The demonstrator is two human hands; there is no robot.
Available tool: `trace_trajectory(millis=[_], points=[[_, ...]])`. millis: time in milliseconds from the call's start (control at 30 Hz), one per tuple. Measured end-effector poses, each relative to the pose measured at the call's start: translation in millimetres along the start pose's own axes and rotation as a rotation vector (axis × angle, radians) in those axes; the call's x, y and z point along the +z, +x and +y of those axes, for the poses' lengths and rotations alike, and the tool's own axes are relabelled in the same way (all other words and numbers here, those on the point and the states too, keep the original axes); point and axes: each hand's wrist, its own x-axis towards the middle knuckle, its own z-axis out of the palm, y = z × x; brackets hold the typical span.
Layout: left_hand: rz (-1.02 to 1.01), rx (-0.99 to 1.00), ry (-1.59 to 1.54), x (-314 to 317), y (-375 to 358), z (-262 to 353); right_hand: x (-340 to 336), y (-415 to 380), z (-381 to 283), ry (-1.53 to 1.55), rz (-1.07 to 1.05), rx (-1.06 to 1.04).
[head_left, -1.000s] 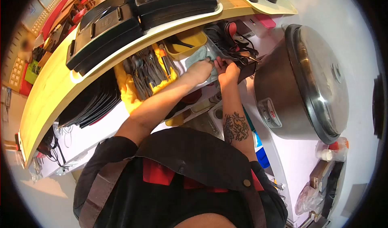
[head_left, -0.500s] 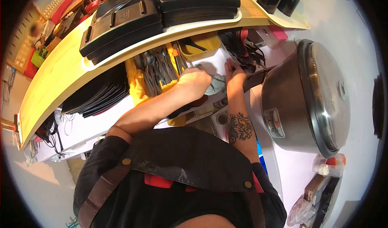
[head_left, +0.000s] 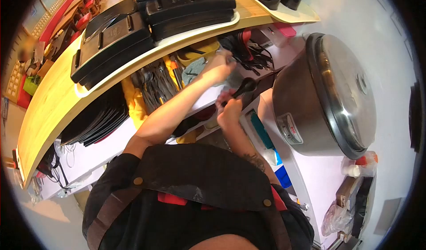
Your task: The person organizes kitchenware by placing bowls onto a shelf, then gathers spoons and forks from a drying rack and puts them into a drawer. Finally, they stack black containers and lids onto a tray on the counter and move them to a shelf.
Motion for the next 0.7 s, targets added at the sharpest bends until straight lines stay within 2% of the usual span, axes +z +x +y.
trace_trajectory(millis=[33,100,133,200,267,333,433,467,500,533,567,600,633,667,700], points=[[-0.006,0.01,-0.002,3,16,1,-6,-6,4,0.002,0.002,-0.011],[0.447,-0.119,0.016,16,51,-1,-23,-10,17,-0.284,-0.142,-0.209],[0.446,-0.115,0.011,22,69,-2,-32,-8,23,-0.342,-0.197,-0.273],[0.389,-0.258,0.267,27,90,4,-32,-7,19,-0.333,-0.238,-0.274],[0.354,-0.262,0.335,27,92,8,-30,-7,11,-0.322,-0.276,-0.27],[0.319,-0.262,0.404,25,92,11,-21,-10,-12,-0.509,-0.35,-0.335],[0.365,-0.187,0.413,18,87,4,-12,-13,-37,-0.615,-0.394,-0.424],[0.459,0.073,0.203,21,73,1,-13,-11,-44,-0.724,-0.324,-0.288],[0.54,0.329,-0.014,23,60,1,-10,-10,-50,-0.719,-0.318,-0.291],[0.319,0.248,-0.19,23,52,4,-4,-9,-58,-0.868,-0.324,-0.452],[0.316,0.248,-0.194,22,45,8,1,-10,-65,-1.02,-0.332,-0.616],[0.144,0.064,-0.445,20,39,12,7,-14,-71,-1.023,-0.33,-0.619],[-0.032,-0.122,-0.688,19,32,15,14,-18,-77,-1.089,-0.319,-0.714],[-0.147,-0.124,-0.798,18,16,23,19,-19,-80,-1.154,-0.309,-0.81],[-0.143,-0.124,-0.798,22,2,23,19,-15,-77,-1.154,-0.313,-0.81]])
